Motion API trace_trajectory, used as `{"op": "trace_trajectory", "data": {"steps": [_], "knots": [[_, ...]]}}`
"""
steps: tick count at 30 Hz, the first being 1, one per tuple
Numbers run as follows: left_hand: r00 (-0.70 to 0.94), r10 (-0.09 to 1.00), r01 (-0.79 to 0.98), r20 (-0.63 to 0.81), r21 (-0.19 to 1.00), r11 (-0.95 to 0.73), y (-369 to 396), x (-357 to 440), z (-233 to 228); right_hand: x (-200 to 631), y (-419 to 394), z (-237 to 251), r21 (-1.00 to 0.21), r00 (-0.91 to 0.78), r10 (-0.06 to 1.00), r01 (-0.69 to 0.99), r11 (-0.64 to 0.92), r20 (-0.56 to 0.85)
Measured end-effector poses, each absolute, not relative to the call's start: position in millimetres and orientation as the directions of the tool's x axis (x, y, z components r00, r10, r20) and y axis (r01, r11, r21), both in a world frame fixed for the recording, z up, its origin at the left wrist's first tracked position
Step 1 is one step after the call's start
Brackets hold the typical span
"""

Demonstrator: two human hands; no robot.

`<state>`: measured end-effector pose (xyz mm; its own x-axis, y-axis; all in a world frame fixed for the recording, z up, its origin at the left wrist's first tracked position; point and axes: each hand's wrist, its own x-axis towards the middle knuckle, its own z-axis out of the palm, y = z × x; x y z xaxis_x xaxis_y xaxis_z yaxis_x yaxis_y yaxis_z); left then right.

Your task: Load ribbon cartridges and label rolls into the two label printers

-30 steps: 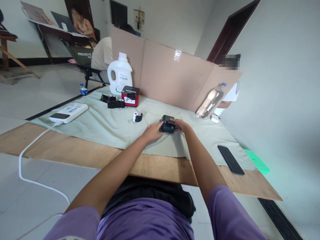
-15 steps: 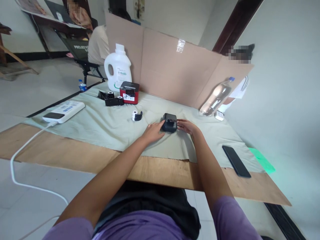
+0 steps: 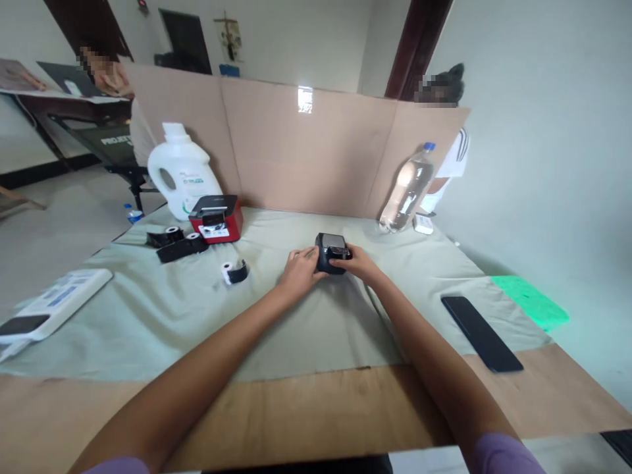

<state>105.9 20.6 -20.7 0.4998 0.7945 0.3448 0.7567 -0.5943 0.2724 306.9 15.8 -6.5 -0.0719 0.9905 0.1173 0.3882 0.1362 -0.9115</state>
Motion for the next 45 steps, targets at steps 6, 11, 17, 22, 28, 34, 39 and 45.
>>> {"op": "trace_trajectory", "data": {"steps": [6,11,17,22,28,34,39,45], "knots": [[0.516,0.795,0.713,0.319,0.354,-0.605,73,208,-13,386,52,-1,-0.796,0.196,0.945,0.597,0.098,0.263],[0.624,0.727,0.639,0.287,0.348,-0.686,98,269,-22,434,56,-22,-0.680,0.380,0.856,0.732,-0.047,0.350],[0.598,0.753,0.658,0.273,0.369,-0.656,103,299,-38,451,61,-45,-0.687,0.418,0.824,0.725,-0.048,0.383],[0.568,0.774,0.664,0.280,0.400,-0.632,102,300,-39,457,65,-58,-0.743,0.468,0.794,0.669,-0.029,0.389],[0.403,0.788,0.589,0.466,0.527,-0.612,110,229,62,440,57,-34,-0.557,0.451,0.651,0.829,-0.052,0.611],[0.064,0.785,0.488,0.616,0.667,-0.563,131,22,124,343,53,-6,-0.336,0.107,0.685,0.918,0.210,0.721],[-0.441,0.815,0.667,0.374,0.745,0.019,153,-120,60,224,109,-11,-0.582,-0.132,0.793,0.610,0.538,0.594],[-0.407,0.878,0.754,0.252,0.636,0.167,165,-156,2,94,191,-33,-0.864,-0.296,0.901,0.304,0.403,0.316]]}}
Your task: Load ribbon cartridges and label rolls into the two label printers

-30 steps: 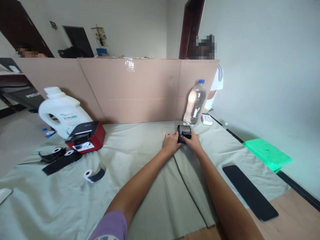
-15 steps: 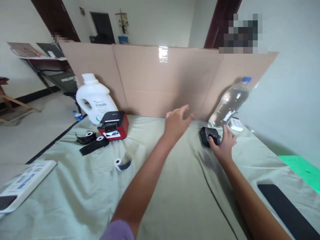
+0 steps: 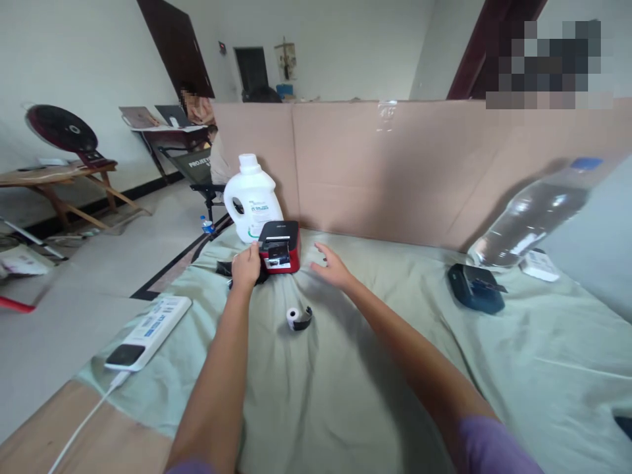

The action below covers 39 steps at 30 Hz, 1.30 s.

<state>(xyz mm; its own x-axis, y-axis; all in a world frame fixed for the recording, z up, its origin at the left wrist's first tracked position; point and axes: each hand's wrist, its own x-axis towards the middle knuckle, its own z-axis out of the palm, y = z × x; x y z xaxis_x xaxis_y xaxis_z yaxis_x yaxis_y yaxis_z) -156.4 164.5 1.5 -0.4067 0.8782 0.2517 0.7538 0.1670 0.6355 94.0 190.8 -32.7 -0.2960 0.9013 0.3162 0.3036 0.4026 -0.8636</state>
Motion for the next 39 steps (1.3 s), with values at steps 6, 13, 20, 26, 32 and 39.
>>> {"op": "trace_trajectory", "data": {"steps": [6,13,20,26,32,39], "knots": [[-0.230,0.931,0.946,0.284,0.291,0.145,167,-160,6,30,219,-56,-0.902,-0.380,0.872,0.174,0.395,0.308],[-0.237,0.923,0.950,0.303,0.272,0.155,164,-138,10,32,213,-59,-0.904,-0.337,0.876,0.132,0.407,0.345],[-0.096,0.899,0.908,0.427,0.408,-0.097,145,-56,45,110,159,-32,-0.882,-0.127,0.894,0.151,0.446,0.430],[-0.035,0.872,0.493,0.489,0.767,-0.410,74,41,47,208,72,-7,-0.836,-0.005,0.884,0.323,0.443,0.467],[-0.035,0.910,0.240,0.413,0.888,-0.393,10,87,-10,255,-3,-29,-0.745,0.001,0.854,0.489,0.453,0.521],[-0.103,0.918,0.285,0.383,0.896,-0.342,0,89,-33,254,-16,-56,-0.744,-0.025,0.875,0.515,0.426,0.484]]}}
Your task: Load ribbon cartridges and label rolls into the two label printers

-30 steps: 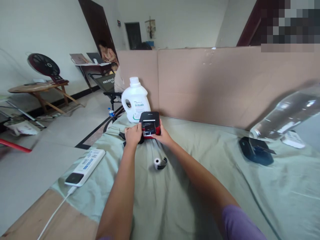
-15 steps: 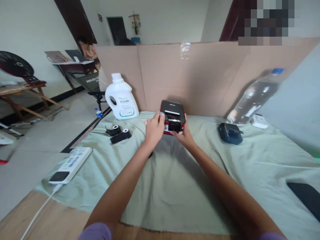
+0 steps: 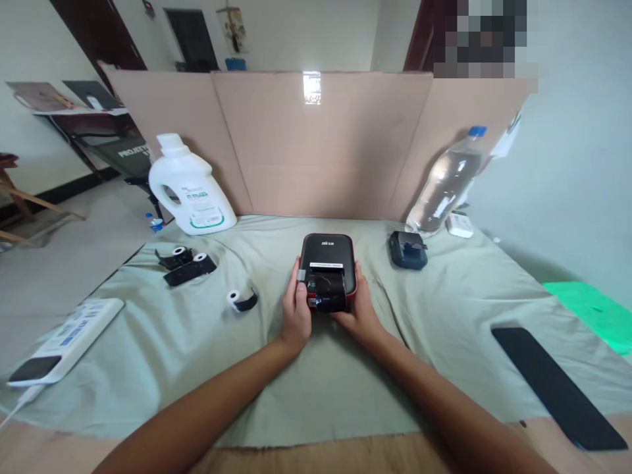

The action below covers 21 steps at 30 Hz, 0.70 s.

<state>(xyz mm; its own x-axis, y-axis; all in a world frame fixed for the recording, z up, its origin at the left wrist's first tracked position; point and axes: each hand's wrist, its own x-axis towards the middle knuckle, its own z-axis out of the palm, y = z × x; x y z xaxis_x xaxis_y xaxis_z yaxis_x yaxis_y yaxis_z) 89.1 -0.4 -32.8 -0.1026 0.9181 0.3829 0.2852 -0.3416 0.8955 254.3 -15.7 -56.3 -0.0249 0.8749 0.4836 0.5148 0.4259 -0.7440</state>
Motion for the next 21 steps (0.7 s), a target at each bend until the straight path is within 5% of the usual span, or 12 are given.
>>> {"op": "trace_trajectory", "data": {"steps": [11,21], "knots": [[-0.106,0.938,0.241,0.329,0.924,-0.296,-1.5,87.6,-38.6,258.3,-16.7,-57.2,-0.751,-0.074,0.896,0.518,0.410,0.437],[-0.123,0.940,0.029,0.319,0.948,-0.318,-4.5,86.6,-39.4,258.7,-17.6,-56.1,-0.736,-0.094,0.878,0.509,0.447,0.469]]}}
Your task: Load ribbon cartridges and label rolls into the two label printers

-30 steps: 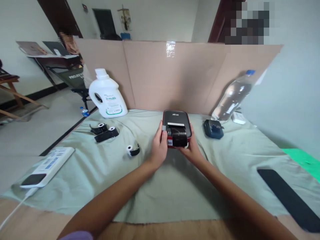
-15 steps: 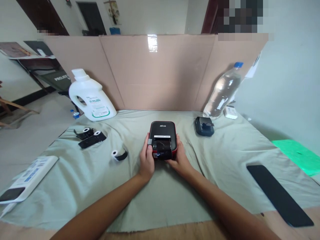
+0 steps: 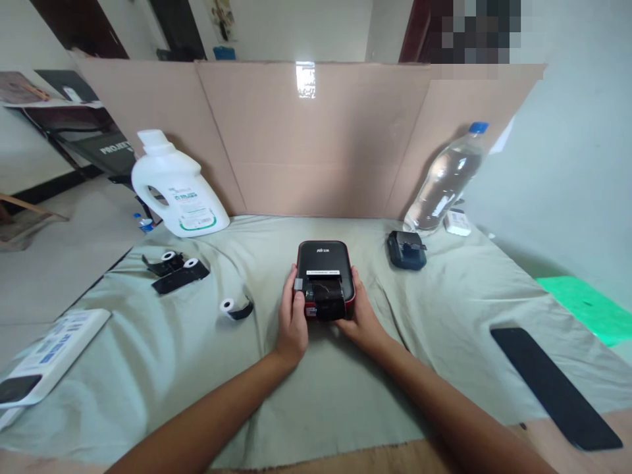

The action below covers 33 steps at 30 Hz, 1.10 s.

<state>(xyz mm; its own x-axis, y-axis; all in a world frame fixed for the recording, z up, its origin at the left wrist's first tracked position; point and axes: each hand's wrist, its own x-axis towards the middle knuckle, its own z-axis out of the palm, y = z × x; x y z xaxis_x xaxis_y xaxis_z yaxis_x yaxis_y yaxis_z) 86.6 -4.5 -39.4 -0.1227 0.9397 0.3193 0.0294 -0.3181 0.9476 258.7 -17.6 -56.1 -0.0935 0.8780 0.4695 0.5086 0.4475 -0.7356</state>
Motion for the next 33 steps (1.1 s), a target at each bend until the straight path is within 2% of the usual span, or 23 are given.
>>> {"op": "trace_trajectory", "data": {"steps": [6,18,21,26,33], "knots": [[-0.123,0.946,-0.070,0.301,0.948,-0.311,-1,87,-42,259,-17,-57,-0.751,-0.082,0.883,0.493,0.439,0.462],[-0.147,0.948,-0.146,0.284,0.941,-0.305,8,81,-37,258,-16,-55,-0.813,-0.070,0.903,0.409,0.414,0.424],[-0.126,0.967,-0.215,0.219,0.946,-0.243,15,79,-24,258,-16,-54,-0.815,-0.067,0.908,0.416,0.403,0.415],[0.019,0.995,-0.333,0.100,0.939,-0.088,35,69,-2,257,-16,-52,-0.790,-0.067,0.901,0.457,0.409,0.428],[0.125,0.992,-0.396,0.002,0.917,0.048,43,65,-7,257,-16,-51,-0.796,-0.072,0.903,0.447,0.409,0.423]]}}
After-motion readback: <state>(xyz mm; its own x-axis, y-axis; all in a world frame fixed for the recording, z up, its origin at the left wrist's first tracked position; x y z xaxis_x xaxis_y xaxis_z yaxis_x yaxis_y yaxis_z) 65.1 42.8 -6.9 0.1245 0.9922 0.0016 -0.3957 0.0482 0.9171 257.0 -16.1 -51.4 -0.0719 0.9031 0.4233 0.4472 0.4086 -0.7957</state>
